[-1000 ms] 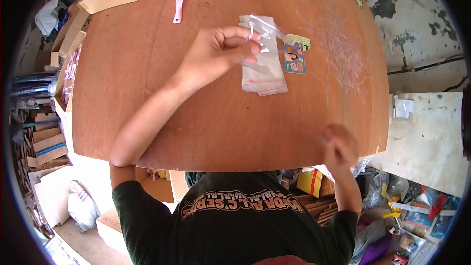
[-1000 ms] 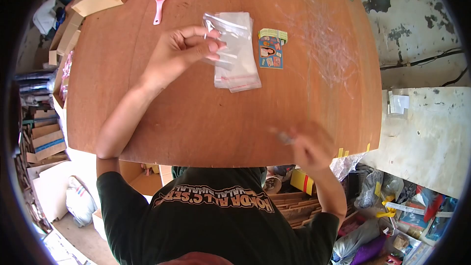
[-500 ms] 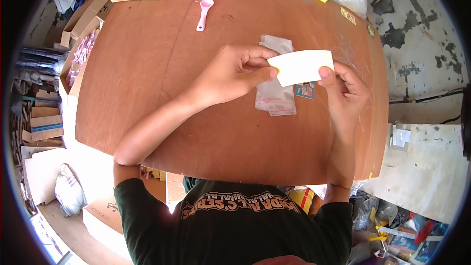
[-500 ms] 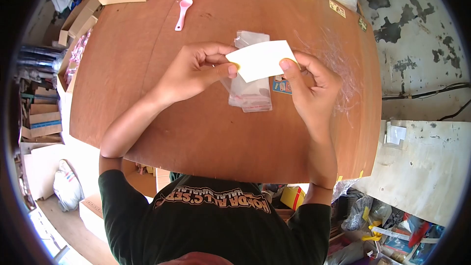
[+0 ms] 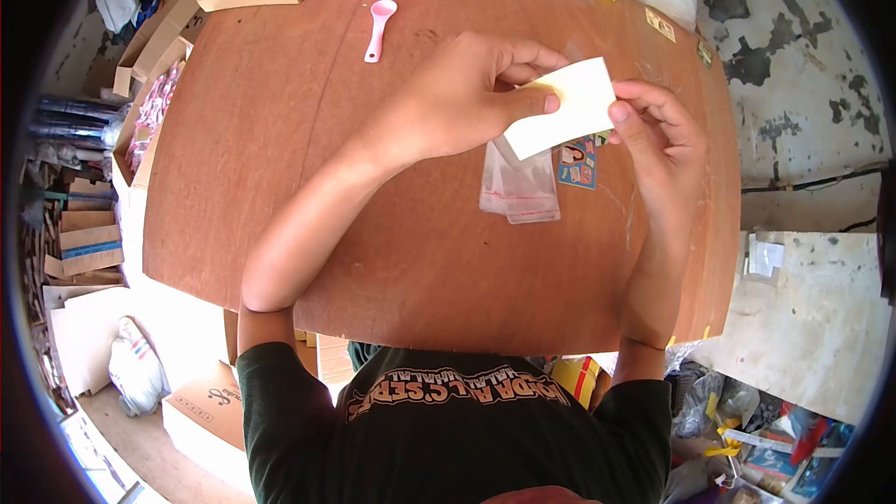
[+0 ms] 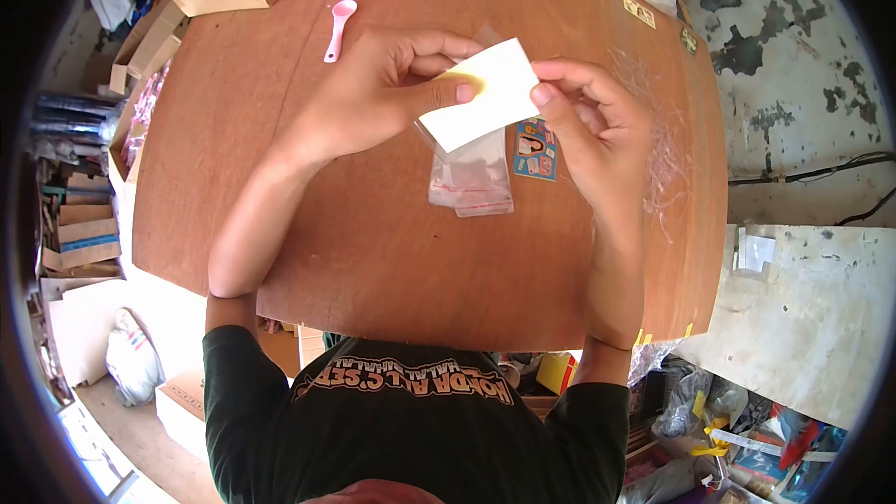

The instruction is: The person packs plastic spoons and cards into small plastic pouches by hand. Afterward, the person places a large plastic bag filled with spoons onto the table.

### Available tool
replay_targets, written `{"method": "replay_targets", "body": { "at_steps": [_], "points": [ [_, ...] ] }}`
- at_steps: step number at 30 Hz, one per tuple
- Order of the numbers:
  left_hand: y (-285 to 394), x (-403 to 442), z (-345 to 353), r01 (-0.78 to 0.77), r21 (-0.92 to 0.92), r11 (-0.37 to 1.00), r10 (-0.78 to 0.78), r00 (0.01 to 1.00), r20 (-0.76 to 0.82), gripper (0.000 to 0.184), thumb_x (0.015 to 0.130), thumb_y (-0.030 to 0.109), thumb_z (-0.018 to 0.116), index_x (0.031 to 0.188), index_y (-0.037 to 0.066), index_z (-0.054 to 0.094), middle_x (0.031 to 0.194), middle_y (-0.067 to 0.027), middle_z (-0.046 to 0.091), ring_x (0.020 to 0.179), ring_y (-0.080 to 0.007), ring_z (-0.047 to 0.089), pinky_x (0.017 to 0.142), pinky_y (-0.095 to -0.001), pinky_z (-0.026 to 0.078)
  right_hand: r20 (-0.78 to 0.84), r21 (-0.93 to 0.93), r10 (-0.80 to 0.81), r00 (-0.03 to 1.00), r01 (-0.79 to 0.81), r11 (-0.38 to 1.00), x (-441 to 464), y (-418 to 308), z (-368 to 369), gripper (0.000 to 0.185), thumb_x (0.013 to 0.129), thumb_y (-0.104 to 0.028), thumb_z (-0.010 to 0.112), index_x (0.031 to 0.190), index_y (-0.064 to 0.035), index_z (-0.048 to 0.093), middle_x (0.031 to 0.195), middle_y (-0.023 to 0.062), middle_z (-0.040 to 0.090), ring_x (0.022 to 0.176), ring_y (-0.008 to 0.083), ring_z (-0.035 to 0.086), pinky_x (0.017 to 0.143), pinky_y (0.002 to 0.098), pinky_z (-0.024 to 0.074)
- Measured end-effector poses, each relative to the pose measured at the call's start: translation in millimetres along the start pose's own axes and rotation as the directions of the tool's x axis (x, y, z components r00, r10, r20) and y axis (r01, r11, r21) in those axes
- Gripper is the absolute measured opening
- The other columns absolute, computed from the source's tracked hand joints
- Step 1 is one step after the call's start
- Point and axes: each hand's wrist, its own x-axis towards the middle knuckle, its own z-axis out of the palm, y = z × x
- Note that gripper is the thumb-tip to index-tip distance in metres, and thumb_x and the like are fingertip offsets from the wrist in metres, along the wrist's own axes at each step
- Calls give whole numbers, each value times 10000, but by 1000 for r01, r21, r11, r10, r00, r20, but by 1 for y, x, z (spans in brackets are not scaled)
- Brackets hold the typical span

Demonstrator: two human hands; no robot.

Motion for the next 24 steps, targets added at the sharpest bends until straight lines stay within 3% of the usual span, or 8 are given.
{"method": "replay_targets", "body": {
  "at_steps": [3,5,7,9,13,18,22,24],
  "points": [
    [-7,-2,5,64,-15,998,-64,997,47,342,915,102,649,1222,-40,592,995,-108,722,874,-87,652,758,-231,517,82,49,89,993,-93,994,-5,4,1,155,905,-48,653,1036,35,666,919,76,690,795,92,629,692,228,506],
    [-13,-3,8,79,-42,996,-76,995,65,341,917,103,646,1223,-38,592,1000,-111,721,872,-90,652,761,-233,519,114,-32,108,988,-105,994,-6,6,7,135,902,-67,658,1005,14,689,902,62,689,760,90,625,674,223,500],
    [-16,-3,10,-5,-23,1000,6,1000,4,333,913,87,645,1221,-31,598,1024,-110,718,885,-98,653,769,-242,527,129,-15,146,981,-145,989,-7,13,8,141,885,-76,670,1004,-8,703,933,71,687,796,102,627,678,240,497],
    [-13,-4,9,1,13,1000,-1,1000,-2,323,911,76,643,1213,-32,605,1044,-113,712,903,-105,654,779,-249,532,202,-160,-28,979,61,985,-5,16,9,173,869,-75,681,1027,-7,699,982,94,679,875,128,628,732,273,501],
    [-14,-5,11,-84,127,988,90,995,-38,291,904,52,639,1180,-39,627,1075,-129,702,956,-128,657,814,-270,542,235,-239,-165,958,222,946,-5,14,11,196,852,-74,692,1031,4,692,1027,103,672,948,153,623,799,306,502],
    [-17,-6,18,-127,166,978,137,989,-47,280,904,65,639,1166,-32,640,1100,-132,693,979,-145,660,846,-285,541,366,0,132,921,-142,990,-12,8,14,200,896,-108,658,1061,6,673,1005,94,674,955,141,625,804,301,510],
    [-11,-8,19,-145,284,948,152,988,-1,297,893,85,656,1169,-23,639,1126,-149,682,984,-165,669,827,-307,550,428,-66,218,877,-210,975,-14,17,11,220,913,-126,644,1085,10,660,957,90,682,849,122,640,712,275,522],
    [-12,-8,19,-189,279,941,193,981,15,356,874,107,678,1201,-20,617,1107,-161,685,965,-190,680,814,-315,553,494,-211,370,787,-305,929,-13,18,9,216,914,-39,614,1113,44,624,968,71,667,802,128,657,707,264,535]
  ]
}}
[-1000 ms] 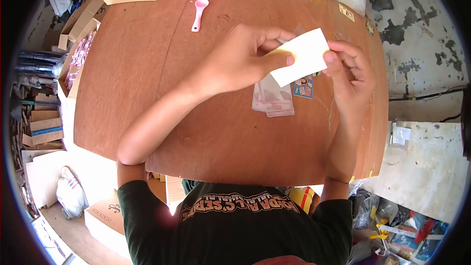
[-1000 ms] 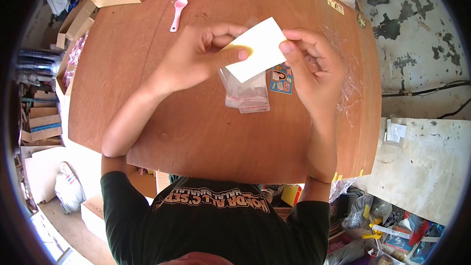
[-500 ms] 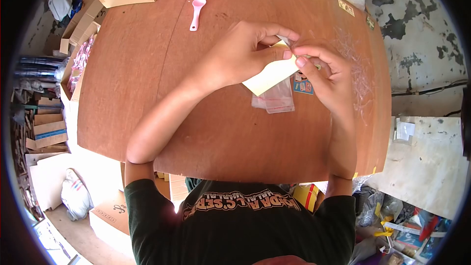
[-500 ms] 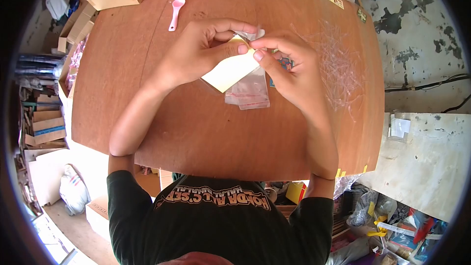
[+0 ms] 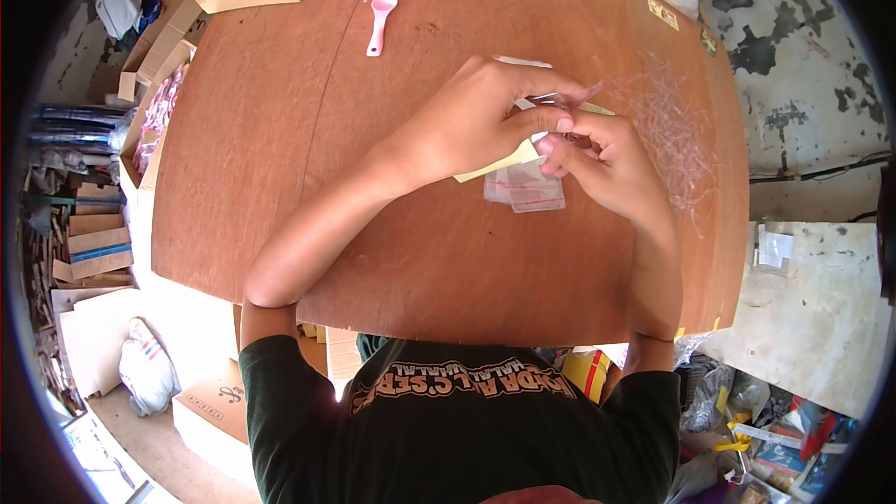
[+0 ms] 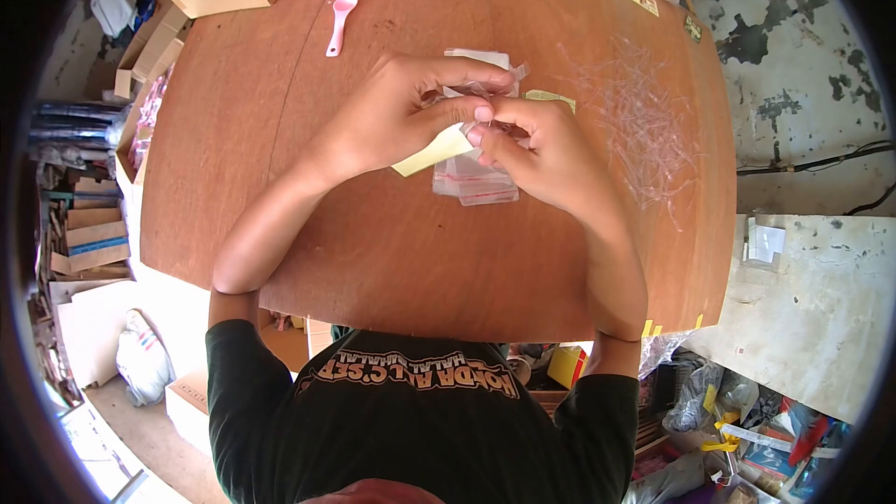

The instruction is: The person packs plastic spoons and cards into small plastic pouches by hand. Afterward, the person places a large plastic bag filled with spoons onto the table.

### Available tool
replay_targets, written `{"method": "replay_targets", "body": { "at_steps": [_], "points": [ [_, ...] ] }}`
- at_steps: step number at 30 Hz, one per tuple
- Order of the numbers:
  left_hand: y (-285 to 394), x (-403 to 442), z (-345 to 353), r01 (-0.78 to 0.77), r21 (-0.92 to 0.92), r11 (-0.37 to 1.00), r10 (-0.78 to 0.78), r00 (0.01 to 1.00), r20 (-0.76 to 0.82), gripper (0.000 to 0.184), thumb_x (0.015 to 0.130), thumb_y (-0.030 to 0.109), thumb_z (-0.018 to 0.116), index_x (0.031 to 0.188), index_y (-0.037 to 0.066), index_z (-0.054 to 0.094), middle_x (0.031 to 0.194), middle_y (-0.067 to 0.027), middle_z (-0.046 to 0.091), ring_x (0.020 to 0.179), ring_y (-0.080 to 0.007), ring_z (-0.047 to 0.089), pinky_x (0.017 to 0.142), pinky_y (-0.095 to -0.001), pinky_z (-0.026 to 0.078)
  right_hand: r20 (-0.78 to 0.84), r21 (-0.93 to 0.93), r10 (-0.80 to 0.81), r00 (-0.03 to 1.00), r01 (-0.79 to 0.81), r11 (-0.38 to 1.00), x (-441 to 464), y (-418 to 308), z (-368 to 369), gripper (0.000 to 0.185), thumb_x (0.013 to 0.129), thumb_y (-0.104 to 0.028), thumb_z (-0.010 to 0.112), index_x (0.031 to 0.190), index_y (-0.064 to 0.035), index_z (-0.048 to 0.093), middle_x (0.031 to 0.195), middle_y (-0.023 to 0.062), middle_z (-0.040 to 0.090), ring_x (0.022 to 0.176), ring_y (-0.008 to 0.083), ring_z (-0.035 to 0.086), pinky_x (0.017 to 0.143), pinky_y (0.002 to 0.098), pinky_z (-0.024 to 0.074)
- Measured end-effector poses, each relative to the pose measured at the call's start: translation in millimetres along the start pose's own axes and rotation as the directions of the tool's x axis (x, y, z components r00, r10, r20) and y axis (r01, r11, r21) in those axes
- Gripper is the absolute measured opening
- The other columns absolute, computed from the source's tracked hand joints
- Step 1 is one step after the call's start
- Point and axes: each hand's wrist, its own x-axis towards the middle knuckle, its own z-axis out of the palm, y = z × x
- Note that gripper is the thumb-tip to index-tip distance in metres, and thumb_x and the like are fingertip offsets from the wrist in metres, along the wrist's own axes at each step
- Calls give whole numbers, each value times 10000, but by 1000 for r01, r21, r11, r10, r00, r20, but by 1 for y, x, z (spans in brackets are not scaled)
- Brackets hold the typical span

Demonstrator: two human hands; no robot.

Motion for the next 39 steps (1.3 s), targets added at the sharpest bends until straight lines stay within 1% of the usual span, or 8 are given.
{"method": "replay_targets", "body": {
  "at_steps": [5,9,13,23,29,31,35,39],
  "points": [
    [-6,-5,-5,-117,159,980,126,991,-51,485,820,123,717,1259,-9,560,995,-169,708,844,-252,708,722,-327,556,-126,159,-88,988,108,981,9,0,0,216,920,-143,639,1087,-10,666,797,50,674,668,95,628,590,242,490],
    [4,-8,-22,81,189,979,-102,990,101,438,794,76,696,1203,-10,564,862,-154,713,720,-270,693,615,-346,521,-374,283,4,927,110,953,53,11,-20,218,947,-196,606,1087,-47,684,842,41,677,703,89,635,591,213,475],
    [14,-11,-20,95,170,981,-119,983,139,403,799,54,674,1181,-12,566,839,-149,711,696,-281,681,590,-358,508,-169,-217,-325,930,287,933,141,34,7,315,911,-288,618,1121,-60,672,937,88,703,864,182,663,748,327,516],
    [12,-10,-26,29,26,999,-31,994,103,380,812,49,679,1173,-9,573,861,-151,717,800,-254,690,711,-334,513,-35,-575,-203,979,146,805,239,12,114,223,910,-206,555,1029,-92,704,1014,120,662,973,297,629,811,430,496],
    [7,-11,-24,28,53,998,-34,993,113,403,820,81,701,1194,7,571,864,-149,719,739,-217,682,683,-324,511,-162,-318,-634,756,568,759,200,75,63,193,852,28,555,968,-35,696,896,89,638,780,185,619,732,292,486],
    [10,-10,-24,7,70,998,-14,994,108,416,817,96,711,1199,10,571,863,-144,720,724,-207,677,672,-321,509,-261,101,-554,790,593,799,156,53,26,137,854,-44,638,973,-25,703,842,54,649,736,137,595,692,272,476],
    [15,-6,-24,135,90,987,-148,975,164,441,804,121,730,1202,17,573,860,-128,710,709,-191,665,619,-316,498,-602,-162,-65,796,-41,986,82,32,-45,291,867,-162,709,1079,26,645,829,47,646,739,102,628,659,258,517],
    [-3,-5,-17,152,29,988,-155,977,146,414,816,128,730,1187,16,584,865,-100,695,683,-163,635,591,-307,491,-752,-32,-190,631,254,967,46,16,-77,232,907,-124,663,1053,54,631,830,66,671,699,112,644,672,268,555]
  ]
}}
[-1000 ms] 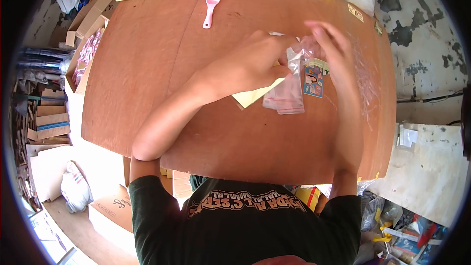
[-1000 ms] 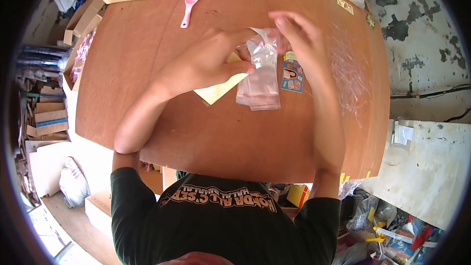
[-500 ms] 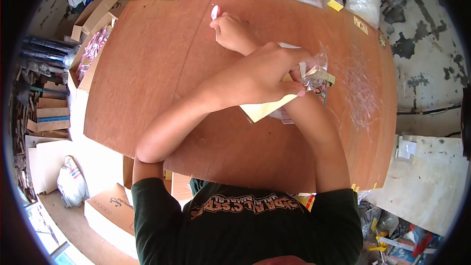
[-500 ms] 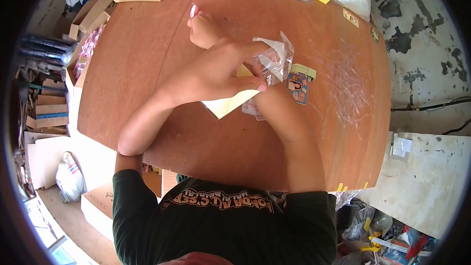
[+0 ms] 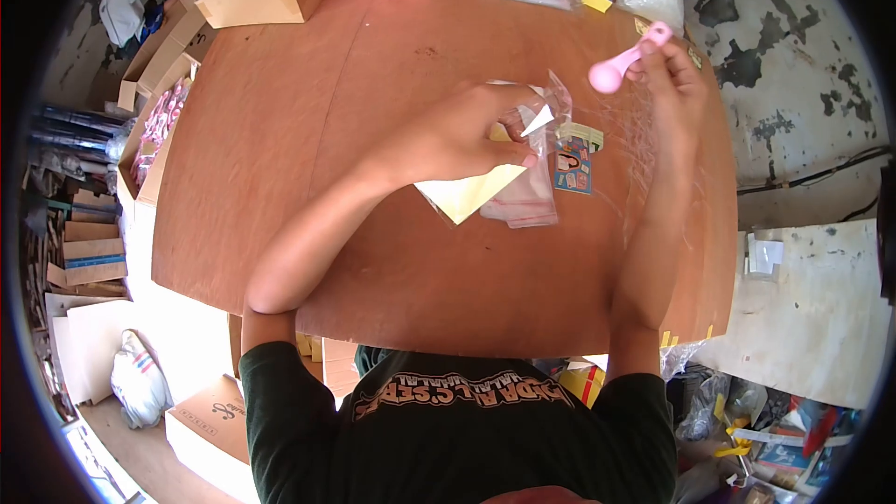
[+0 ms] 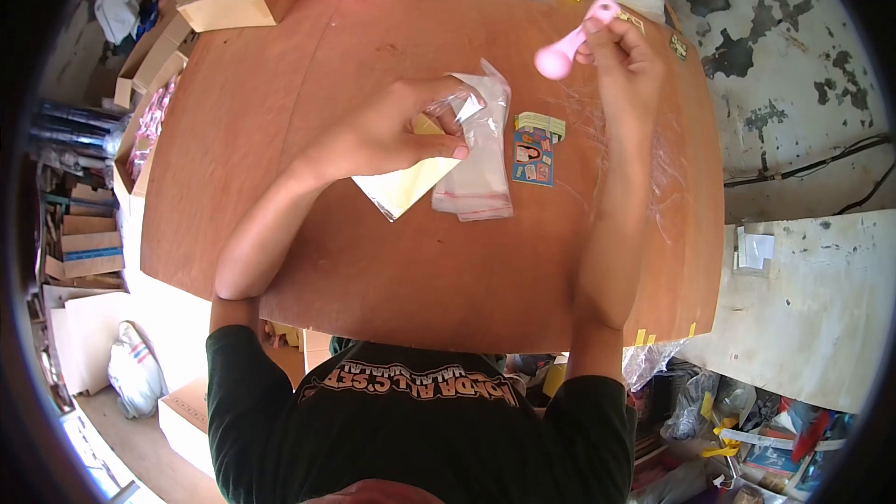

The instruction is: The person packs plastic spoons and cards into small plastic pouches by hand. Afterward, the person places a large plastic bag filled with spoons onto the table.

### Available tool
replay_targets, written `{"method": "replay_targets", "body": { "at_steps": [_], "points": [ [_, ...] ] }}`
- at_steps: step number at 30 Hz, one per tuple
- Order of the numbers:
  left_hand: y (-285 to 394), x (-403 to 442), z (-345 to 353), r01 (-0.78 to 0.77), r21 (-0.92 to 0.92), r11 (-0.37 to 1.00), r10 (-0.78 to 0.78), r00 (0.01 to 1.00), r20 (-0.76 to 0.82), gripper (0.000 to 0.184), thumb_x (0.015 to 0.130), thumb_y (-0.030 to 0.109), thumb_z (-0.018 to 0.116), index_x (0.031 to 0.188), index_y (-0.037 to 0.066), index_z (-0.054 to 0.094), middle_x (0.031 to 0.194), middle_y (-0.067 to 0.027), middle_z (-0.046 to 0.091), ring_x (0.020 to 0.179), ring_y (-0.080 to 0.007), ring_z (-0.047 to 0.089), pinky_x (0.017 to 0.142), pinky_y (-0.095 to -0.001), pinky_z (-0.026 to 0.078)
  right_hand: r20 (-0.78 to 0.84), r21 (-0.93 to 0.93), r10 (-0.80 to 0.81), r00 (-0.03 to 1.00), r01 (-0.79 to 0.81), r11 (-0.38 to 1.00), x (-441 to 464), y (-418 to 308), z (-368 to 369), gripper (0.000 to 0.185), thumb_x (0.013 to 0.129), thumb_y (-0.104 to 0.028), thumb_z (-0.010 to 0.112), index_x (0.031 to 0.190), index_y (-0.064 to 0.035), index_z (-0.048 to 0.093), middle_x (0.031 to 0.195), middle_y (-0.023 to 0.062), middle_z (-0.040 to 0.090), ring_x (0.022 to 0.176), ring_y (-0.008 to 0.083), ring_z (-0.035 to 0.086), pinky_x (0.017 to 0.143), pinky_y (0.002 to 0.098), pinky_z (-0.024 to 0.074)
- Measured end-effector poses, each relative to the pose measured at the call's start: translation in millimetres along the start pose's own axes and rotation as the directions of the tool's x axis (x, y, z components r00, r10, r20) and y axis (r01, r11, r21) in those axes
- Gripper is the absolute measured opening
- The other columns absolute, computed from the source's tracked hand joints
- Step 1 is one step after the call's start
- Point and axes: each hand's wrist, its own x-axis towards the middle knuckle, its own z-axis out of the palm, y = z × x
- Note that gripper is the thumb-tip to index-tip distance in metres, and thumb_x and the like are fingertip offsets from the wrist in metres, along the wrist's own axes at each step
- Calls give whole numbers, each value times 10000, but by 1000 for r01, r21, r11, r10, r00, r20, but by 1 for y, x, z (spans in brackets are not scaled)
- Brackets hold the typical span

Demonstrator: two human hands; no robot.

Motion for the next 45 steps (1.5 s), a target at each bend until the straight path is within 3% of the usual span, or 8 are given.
{"method": "replay_targets", "body": {
  "at_steps": [4,11,19,21,25,30,33,45],
  "points": [
    [0,3,0,72,-34,997,-72,997,2,406,821,129,734,1184,15,591,875,-80,692,703,-138,618,617,-305,492,-17,422,5,1000,3,906,-12,-39,-6,173,905,-82,652,1031,32,618,814,94,675,668,141,662,615,285,561],
    [-2,4,2,-48,29,998,50,997,-66,441,803,151,772,1187,25,596,921,-72,696,762,-102,625,643,-269,499,80,476,-31,996,-11,879,-23,-48,1,173,881,-67,675,1014,22,611,828,92,683,665,145,668,606,281,556],
    [7,4,3,49,-124,991,-61,994,-94,450,789,173,769,1186,37,603,914,-131,720,748,-230,686,678,-360,512,198,344,57,979,-124,931,-31,-47,13,230,862,-70,699,1051,13,598,818,71,674,637,107,633,569,250,523],
    [1,6,5,-28,-112,993,17,995,-97,447,821,152,771,1197,10,576,930,-53,691,850,-78,618,719,-265,513,205,311,44,978,-108,944,-36,-49,22,252,854,-64,706,1063,12,587,818,69,673,646,102,631,567,246,518],
    [-4,8,9,-104,-55,993,95,986,-137,445,824,149,770,1197,4,575,958,-38,678,862,-81,611,746,-270,508,217,250,2,976,-57,967,-50,-56,38,305,835,-11,701,1097,17,548,809,63,667,665,76,618,568,209,483],
    [-8,7,12,-98,-135,986,74,982,-172,483,796,246,783,1177,20,591,961,-147,684,865,-262,672,770,-375,526,154,144,-151,976,129,981,-58,-58,47,335,824,14,688,1117,17,524,783,35,667,622,42,562,535,182,412],
    [-1,7,12,-130,-68,989,115,974,-194,481,829,155,767,1232,9,550,980,-32,669,858,-76,604,746,-266,505,107,62,-256,961,251,966,-60,-58,48,276,803,-7,709,1052,-13,590,779,20,669,608,40,547,502,200,382],
    [-3,7,16,-180,-108,978,156,968,-196,583,851,94,725,1356,31,441,1090,-86,657,879,-114,643,719,-276,560,256,-269,-344,903,409,872,-56,-74,27,120,765,-43,731,882,-57,709,783,54,648,672,162,626,535,285,455]
  ]
}}
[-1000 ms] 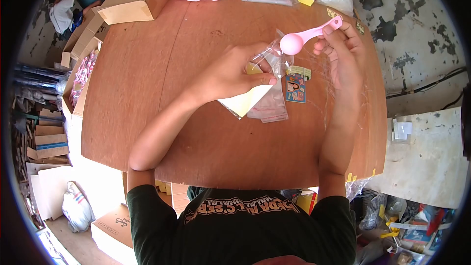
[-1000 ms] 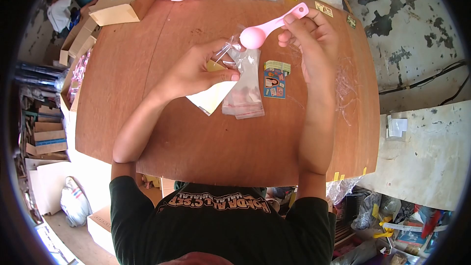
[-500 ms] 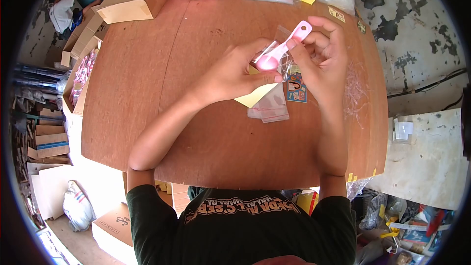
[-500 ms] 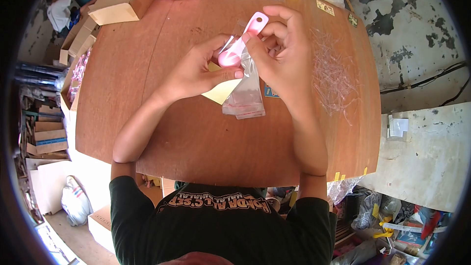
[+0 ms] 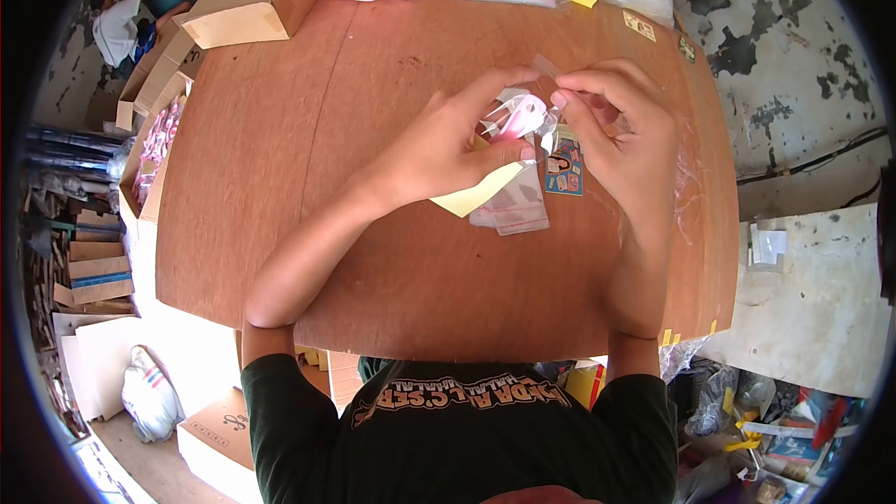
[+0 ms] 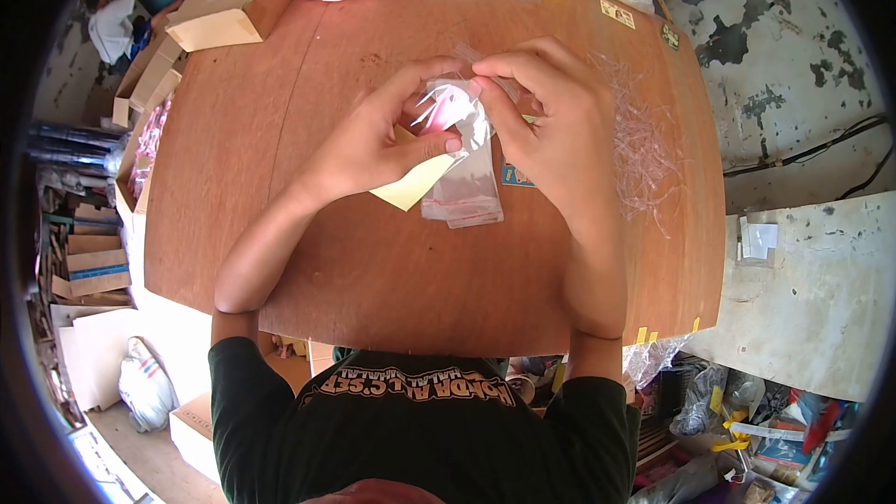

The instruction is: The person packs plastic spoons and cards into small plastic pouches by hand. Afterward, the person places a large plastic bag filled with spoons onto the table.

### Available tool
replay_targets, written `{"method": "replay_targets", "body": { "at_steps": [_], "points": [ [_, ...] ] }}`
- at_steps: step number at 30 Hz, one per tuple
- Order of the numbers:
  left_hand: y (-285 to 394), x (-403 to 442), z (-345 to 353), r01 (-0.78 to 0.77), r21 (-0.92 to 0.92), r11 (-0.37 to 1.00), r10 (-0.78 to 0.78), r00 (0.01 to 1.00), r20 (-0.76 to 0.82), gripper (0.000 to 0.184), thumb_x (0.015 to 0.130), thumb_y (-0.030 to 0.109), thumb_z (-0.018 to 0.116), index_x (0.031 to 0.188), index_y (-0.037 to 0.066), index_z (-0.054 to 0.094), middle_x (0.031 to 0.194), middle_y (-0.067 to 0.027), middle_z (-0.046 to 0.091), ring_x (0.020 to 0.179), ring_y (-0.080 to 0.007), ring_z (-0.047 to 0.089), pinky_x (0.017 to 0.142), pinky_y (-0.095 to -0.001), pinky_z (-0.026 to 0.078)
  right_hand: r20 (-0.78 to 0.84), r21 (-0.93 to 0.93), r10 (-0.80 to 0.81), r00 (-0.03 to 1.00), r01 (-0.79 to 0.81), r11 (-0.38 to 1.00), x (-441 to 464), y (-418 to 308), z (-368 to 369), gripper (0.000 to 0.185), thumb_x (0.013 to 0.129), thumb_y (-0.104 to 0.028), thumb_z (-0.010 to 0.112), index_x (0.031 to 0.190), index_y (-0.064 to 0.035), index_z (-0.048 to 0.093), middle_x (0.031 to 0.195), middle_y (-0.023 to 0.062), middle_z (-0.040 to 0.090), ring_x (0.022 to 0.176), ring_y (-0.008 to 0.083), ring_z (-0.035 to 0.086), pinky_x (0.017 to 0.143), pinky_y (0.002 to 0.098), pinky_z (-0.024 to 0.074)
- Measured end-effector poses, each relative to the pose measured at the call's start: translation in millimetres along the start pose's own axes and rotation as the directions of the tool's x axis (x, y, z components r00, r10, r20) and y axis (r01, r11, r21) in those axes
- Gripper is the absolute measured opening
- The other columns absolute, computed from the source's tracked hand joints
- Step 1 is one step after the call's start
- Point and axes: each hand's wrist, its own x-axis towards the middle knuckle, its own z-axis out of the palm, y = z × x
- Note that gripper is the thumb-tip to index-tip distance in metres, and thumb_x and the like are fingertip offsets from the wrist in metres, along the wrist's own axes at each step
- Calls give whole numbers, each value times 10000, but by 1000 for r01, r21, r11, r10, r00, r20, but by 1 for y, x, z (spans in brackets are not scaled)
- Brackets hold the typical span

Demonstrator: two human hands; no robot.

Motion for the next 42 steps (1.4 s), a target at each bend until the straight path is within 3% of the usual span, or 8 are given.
{"method": "replay_targets", "body": {
  "at_steps": [6,22,28,30,34,36,38,42],
  "points": [
    [12,-1,0,41,73,997,-45,998,51,620,838,66,714,1380,44,414,1210,-106,631,882,-188,680,764,-353,597,-38,-247,-158,987,144,958,-1,3,2,153,716,-94,767,843,-70,686,796,59,637,688,254,626,600,344,491],
    [17,-5,3,65,266,962,-99,988,116,638,836,55,681,1407,80,398,1096,-179,655,811,-329,692,689,-383,575,-16,-407,-219,976,194,893,-3,8,4,79,720,-80,720,793,-94,691,737,21,606,634,214,608,543,334,483],
    [22,-5,3,49,343,938,-107,983,151,653,831,63,695,1414,103,402,1016,-199,665,723,-338,686,636,-391,558,-24,-259,-113,993,103,960,-3,12,0,92,679,-25,685,759,-71,682,706,41,620,607,198,610,544,303,486],
    [16,-6,5,-83,319,944,40,990,138,649,834,53,692,1415,113,409,1027,-205,666,741,-310,700,639,-374,570,-30,-87,12,999,-14,996,-4,13,-2,93,687,-11,684,774,-44,681,703,44,639,611,141,611,548,262,476],
    [18,-6,2,-84,231,969,49,987,153,653,835,36,692,1418,115,409,1066,-163,681,801,-255,714,668,-357,585,-22,208,155,988,-148,967,-6,12,-11,73,720,-11,702,789,-11,680,714,45,648,640,90,601,566,227,466],
    [17,-7,2,-188,112,976,183,982,55,662,840,20,697,1425,75,393,1059,-130,695,871,-199,706,702,-329,588,-107,513,327,939,-229,827,-8,7,-21,72,770,-32,696,824,13,681,731,55,644,666,94,585,597,233,455],
    [11,-9,5,-176,-22,984,176,984,-17,662,832,28,706,1418,76,402,1140,-128,666,894,-198,702,718,-321,592,-66,731,258,964,-129,670,-9,19,-48,106,812,-40,654,902,11,677,809,70,647,669,116,549,616,257,438],
    [7,-7,8,-159,-291,943,112,978,-174,623,846,27,711,1393,23,413,1106,-86,682,914,-144,673,679,-267,574,-92,885,273,958,-47,463,-8,37,-108,171,844,-56,584,985,22,640,745,47,609,652,159,558,631,276,437]
  ]
}}
